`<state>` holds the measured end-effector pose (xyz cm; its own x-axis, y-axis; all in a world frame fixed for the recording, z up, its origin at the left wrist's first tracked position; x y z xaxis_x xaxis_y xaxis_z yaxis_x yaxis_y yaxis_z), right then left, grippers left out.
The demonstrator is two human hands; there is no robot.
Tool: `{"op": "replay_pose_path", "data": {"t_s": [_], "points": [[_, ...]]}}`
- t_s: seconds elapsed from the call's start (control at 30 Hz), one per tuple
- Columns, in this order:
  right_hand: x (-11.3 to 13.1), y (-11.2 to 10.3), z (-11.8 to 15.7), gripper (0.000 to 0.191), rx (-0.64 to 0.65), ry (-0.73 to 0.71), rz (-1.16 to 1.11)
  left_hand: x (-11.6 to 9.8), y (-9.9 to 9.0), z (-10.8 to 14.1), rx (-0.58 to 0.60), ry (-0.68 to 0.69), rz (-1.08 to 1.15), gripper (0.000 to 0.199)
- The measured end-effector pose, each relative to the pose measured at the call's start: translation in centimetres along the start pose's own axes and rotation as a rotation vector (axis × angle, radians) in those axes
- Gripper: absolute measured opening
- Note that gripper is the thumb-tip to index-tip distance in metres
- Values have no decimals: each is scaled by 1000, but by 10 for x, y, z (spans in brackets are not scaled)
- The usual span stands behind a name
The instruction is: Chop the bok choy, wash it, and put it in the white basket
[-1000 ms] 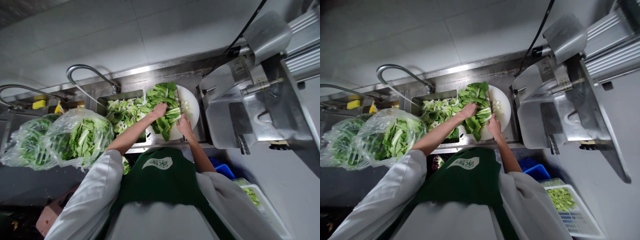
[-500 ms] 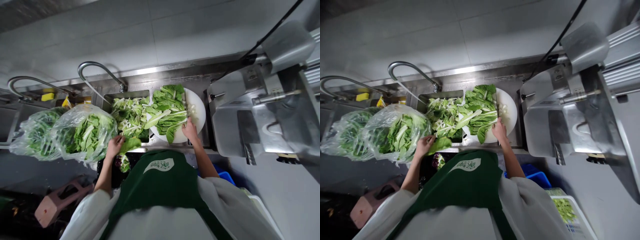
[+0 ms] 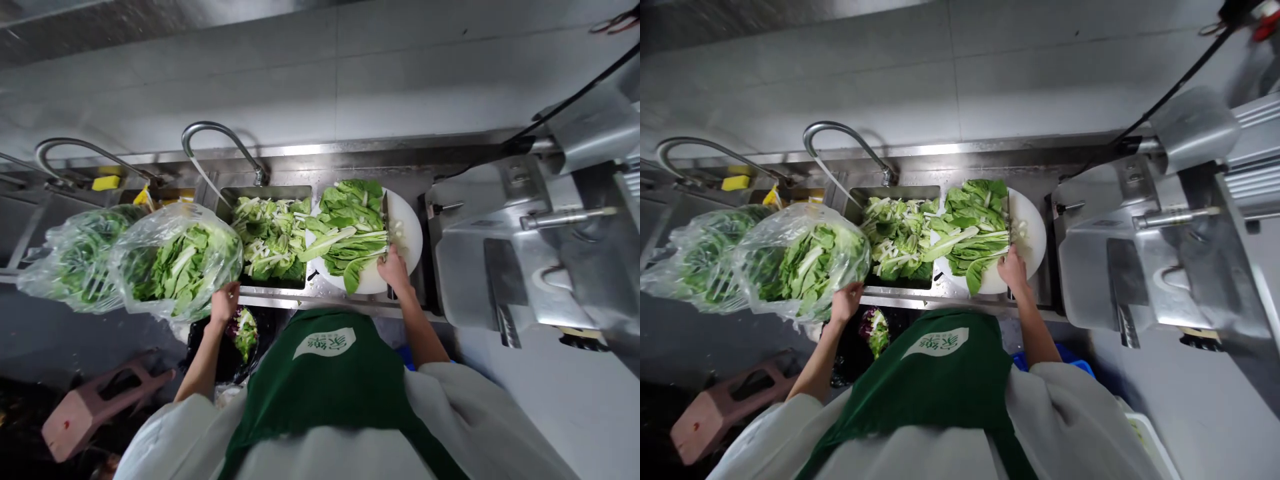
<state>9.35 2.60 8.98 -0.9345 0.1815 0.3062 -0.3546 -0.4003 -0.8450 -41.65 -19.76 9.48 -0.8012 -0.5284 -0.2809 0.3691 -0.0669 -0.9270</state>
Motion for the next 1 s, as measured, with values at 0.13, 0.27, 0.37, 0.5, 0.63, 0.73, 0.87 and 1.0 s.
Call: {"op": "replay_pose_path", "data": {"t_s": [0.13, 0.27, 0.37, 0.5, 0.63, 0.73, 0.87, 1.0], "points": [[0, -1, 1, 41, -8, 0, -14, -176, -7, -79, -138, 553, 239, 31], [-3, 2, 0, 38, -11, -5, -29, -339, -9, -154, -95, 894, 300, 35], [-6, 3, -2, 36, -12, -11, -61, -428, 7, -199, 28, 1054, 197, 42], [-17, 0, -9, 35, 4, -17, -103, -497, 49, -230, 247, 1210, -166, 56], [-32, -2, -16, 33, 36, 22, -121, -525, 76, -233, 424, 1408, -558, 57], [-39, -1, -19, 33, 49, 34, -148, -538, 75, -236, 439, 1501, -696, 35], [-40, 2, -21, 34, 53, 21, -178, -547, 51, -244, 464, 1526, -696, 26], [-36, 6, -21, 40, 63, 13, -187, -538, 11, -246, 432, 1501, -670, 17]]}}
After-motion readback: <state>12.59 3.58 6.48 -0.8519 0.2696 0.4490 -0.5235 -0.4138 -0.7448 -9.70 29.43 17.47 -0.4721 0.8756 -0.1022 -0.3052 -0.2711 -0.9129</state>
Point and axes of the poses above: each hand's wrist, its own z-axis away from the middle knuckle, its own y-axis out of the palm, x = y × z, the point moved 4 cm from there along -z, towards the middle knuckle, and after that the axes turned 1 degree about -x, right-handed, at the moved point
